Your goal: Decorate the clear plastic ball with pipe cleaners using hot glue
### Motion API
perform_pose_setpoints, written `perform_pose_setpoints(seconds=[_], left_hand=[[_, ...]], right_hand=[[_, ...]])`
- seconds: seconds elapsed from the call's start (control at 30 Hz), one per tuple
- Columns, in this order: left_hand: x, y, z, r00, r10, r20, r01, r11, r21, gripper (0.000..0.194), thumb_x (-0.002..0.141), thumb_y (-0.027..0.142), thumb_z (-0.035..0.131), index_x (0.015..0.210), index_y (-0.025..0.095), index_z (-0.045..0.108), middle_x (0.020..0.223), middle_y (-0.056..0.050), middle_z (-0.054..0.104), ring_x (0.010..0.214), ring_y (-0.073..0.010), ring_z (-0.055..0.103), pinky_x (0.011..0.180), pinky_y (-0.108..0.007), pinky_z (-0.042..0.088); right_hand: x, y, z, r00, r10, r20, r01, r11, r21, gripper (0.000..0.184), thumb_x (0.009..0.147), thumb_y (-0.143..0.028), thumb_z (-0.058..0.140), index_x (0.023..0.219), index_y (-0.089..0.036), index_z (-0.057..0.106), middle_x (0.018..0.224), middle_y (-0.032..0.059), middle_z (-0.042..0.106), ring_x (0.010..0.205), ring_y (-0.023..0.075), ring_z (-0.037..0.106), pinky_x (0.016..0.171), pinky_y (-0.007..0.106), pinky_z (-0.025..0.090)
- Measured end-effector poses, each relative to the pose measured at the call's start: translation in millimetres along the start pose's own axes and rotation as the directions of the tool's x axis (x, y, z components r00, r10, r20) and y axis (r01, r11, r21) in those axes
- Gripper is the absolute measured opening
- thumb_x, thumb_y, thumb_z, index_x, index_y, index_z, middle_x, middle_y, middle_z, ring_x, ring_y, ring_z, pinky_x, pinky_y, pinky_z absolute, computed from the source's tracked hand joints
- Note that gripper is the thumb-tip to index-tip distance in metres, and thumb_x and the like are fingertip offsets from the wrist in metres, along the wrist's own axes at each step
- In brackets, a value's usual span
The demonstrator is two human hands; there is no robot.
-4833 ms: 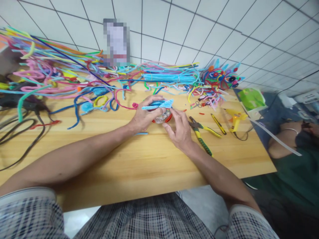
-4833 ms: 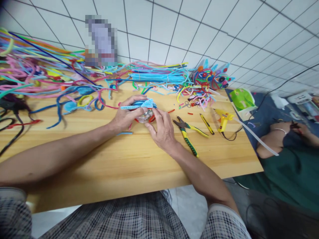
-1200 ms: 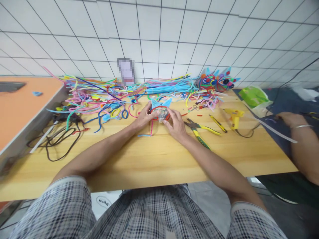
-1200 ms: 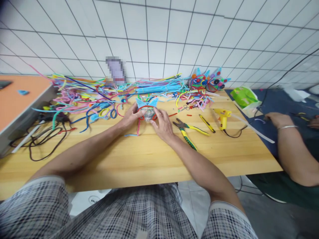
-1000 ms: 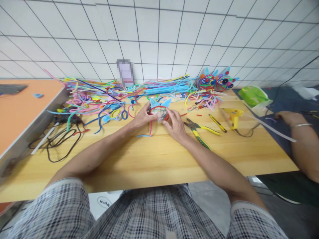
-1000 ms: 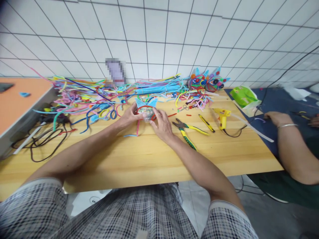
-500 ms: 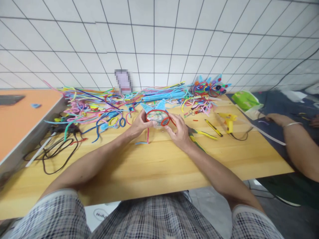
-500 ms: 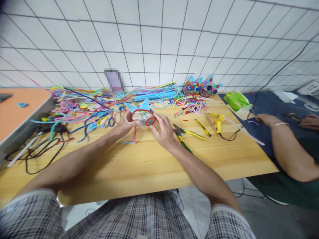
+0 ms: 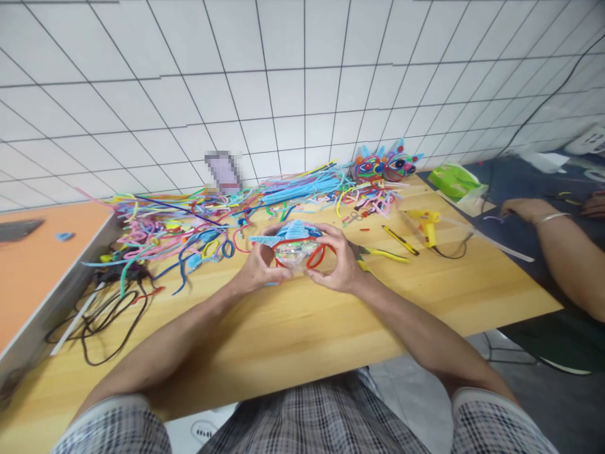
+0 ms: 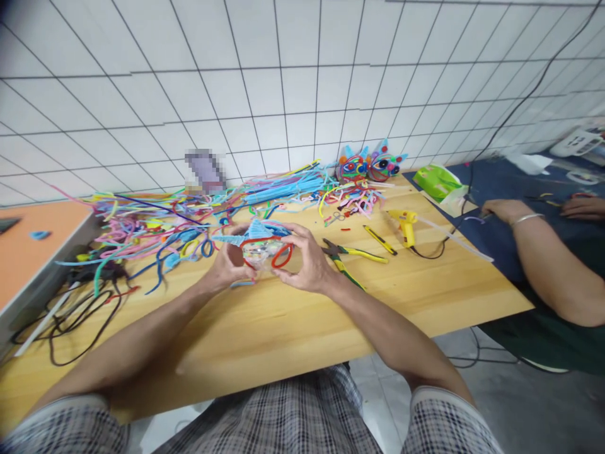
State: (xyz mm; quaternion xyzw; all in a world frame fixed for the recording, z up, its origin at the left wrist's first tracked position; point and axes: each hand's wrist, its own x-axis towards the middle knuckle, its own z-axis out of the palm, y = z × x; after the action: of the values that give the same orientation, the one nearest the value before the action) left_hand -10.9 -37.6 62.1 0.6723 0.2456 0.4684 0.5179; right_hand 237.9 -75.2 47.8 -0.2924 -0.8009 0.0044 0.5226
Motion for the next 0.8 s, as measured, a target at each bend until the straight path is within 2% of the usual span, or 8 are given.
perform_pose_setpoints(seconds=[0.03,0.1,0.17,0.27,0.37,0.5,0.67,0.8], left_hand=[[0.7,1.0,-9.6,0.998,-0.036,0.060,0.036,0.999,-0.003,0.115,0.047,0.076,0.105,0.144,0.027,0.066,0.140,-0.017,0.074,0.143,-0.0422,0.064,0.124,-0.057,0.050],[3.2,3.4,-31.8,0.975,-0.116,0.189,0.125,0.992,-0.034,0.103,0.055,0.089,0.094,0.136,0.030,0.072,0.142,-0.016,0.074,0.139,-0.0422,0.068,0.118,-0.058,0.054],[5.6,6.3,-51.8,0.944,-0.187,0.271,0.217,0.972,-0.086,0.100,0.068,0.106,0.067,0.130,0.028,0.078,0.142,-0.018,0.075,0.131,-0.0430,0.072,0.111,-0.058,0.057],[7.2,11.6,-67.3,0.905,-0.312,0.288,0.339,0.940,-0.045,0.098,0.078,0.105,0.059,0.138,0.029,0.077,0.141,-0.016,0.076,0.128,-0.0413,0.074,0.104,-0.052,0.060],[9.3,18.9,-66.3,0.882,-0.390,0.265,0.363,0.920,0.147,0.073,0.088,0.079,0.078,0.141,0.029,0.076,0.138,-0.013,0.077,0.127,-0.0370,0.073,0.107,-0.047,0.059],[17.1,28.8,-57.1,0.841,-0.413,0.348,0.298,0.892,0.339,0.070,0.081,0.060,0.092,0.142,0.031,0.075,0.138,-0.009,0.074,0.124,-0.0344,0.071,0.105,-0.043,0.060],[22.5,30.7,-45.7,0.871,-0.312,0.379,0.134,0.894,0.427,0.072,0.073,0.049,0.100,0.138,0.028,0.075,0.138,-0.008,0.074,0.127,-0.0337,0.070,0.110,-0.042,0.057],[22.0,29.3,-39.9,0.847,-0.308,0.433,0.080,0.880,0.468,0.068,0.082,0.050,0.092,0.143,0.027,0.072,0.139,-0.007,0.074,0.131,-0.0336,0.069,0.113,-0.040,0.054]], right_hand=[[-0.8,3.0,0.7,1.000,-0.008,0.025,0.008,1.000,-0.002,0.079,0.088,-0.039,0.085,0.152,-0.030,0.040,0.153,0.0205,0.059,0.145,0.0379,0.063,0.114,0.065,0.059],[-2.3,8.8,2.2,0.994,-0.028,0.106,0.028,1.000,-0.002,0.080,0.086,-0.035,0.086,0.152,-0.031,0.040,0.154,0.0199,0.059,0.146,0.0379,0.062,0.114,0.064,0.059],[-4.0,13.0,4.6,0.977,-0.055,0.207,0.053,0.999,0.014,0.079,0.086,-0.033,0.086,0.151,-0.031,0.042,0.155,0.0196,0.059,0.149,0.0375,0.060,0.116,0.064,0.058],[-7.2,14.8,10.3,0.942,-0.103,0.318,0.099,0.995,0.029,0.073,0.089,-0.031,0.083,0.151,-0.030,0.043,0.158,0.0194,0.057,0.153,0.0362,0.057,0.118,0.065,0.057],[-10.5,13.6,16.0,0.926,-0.159,0.343,0.152,0.987,0.048,0.070,0.092,-0.029,0.080,0.151,-0.030,0.044,0.160,0.0182,0.056,0.155,0.0353,0.056,0.120,0.066,0.057],[-13.6,13.5,18.9,0.909,-0.171,0.380,0.156,0.985,0.072,0.065,0.091,-0.028,0.081,0.148,-0.032,0.049,0.161,0.0149,0.056,0.156,0.0343,0.055,0.120,0.065,0.058],[-16.1,16.4,20.8,0.902,-0.161,0.401,0.138,0.987,0.086,0.061,0.092,-0.027,0.080,0.147,-0.033,0.052,0.159,0.0133,0.059,0.154,0.0326,0.057,0.121,0.064,0.057],[-16.0,14.0,17.4,0.902,-0.111,0.416,0.092,0.994,0.065,0.055,0.094,-0.036,0.081,0.143,-0.034,0.057,0.158,0.0116,0.062,0.152,0.0324,0.060,0.120,0.063,0.059]])
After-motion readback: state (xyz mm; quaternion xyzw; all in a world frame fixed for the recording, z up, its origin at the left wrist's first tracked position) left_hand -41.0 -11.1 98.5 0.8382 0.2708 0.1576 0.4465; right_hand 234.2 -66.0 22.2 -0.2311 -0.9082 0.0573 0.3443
